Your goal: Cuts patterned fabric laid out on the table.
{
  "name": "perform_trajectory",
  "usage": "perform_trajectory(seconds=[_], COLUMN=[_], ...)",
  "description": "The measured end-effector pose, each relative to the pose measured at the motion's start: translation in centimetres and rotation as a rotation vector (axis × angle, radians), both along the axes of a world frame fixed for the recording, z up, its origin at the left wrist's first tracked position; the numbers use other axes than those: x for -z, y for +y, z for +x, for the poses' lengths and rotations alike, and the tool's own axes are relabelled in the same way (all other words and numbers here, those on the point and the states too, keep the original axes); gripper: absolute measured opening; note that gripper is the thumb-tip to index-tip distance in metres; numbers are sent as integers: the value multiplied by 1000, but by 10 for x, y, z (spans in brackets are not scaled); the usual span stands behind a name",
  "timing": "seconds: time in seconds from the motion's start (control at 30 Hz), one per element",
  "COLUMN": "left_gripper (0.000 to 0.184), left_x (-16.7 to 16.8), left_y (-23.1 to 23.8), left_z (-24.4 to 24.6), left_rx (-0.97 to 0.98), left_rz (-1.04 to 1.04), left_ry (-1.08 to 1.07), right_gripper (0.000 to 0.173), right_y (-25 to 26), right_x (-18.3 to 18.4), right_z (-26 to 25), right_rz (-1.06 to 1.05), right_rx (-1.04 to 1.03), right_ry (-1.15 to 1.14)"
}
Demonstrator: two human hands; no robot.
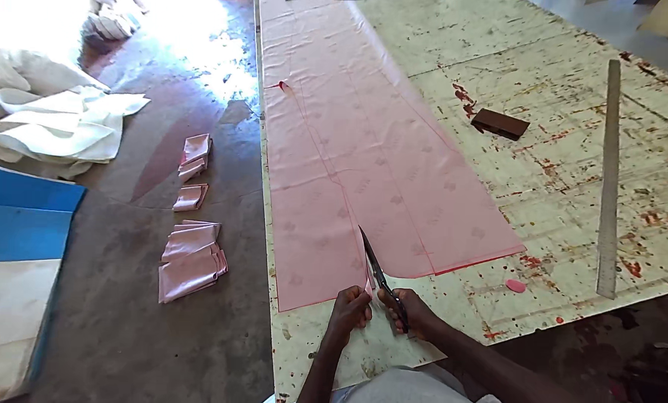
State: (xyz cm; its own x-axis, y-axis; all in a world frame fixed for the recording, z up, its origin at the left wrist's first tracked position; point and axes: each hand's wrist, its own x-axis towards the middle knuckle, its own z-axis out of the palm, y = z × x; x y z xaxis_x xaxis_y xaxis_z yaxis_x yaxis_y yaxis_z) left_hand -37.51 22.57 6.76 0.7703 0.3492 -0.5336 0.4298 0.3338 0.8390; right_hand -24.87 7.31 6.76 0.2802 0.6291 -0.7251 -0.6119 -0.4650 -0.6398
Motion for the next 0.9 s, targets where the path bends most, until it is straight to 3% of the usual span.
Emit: perform_trajectory(seconds=[0.23, 0.4, 0.47, 0.63, 0.77, 0.9], left_gripper=[21, 23, 28, 48, 41, 40], left_x=[-3, 4, 17, 27, 37, 42], left_y=[43, 97, 115, 119, 116, 117], left_z=[-3, -2, -1, -14, -16, -16], left_rx=[228, 406, 523, 708, 668, 650], left_rz=[128, 819, 991, 1140, 1177, 1211], left_ry=[-84, -284, -366, -354, -396, -386], right_gripper=[38, 33, 35, 71, 72, 70], right_y=[3, -7, -26, -82, -107, -99], right_x=[-7, -12, -17, -43, -61, -55], right_z=[-8, -25, -47, -145, -189, -182], right_rz=[-61, -100, -69, -44, -98, -132], right_rx=[-8, 55, 112, 233, 224, 213], right_ry=[-122, -89, -48, -62, 51, 91])
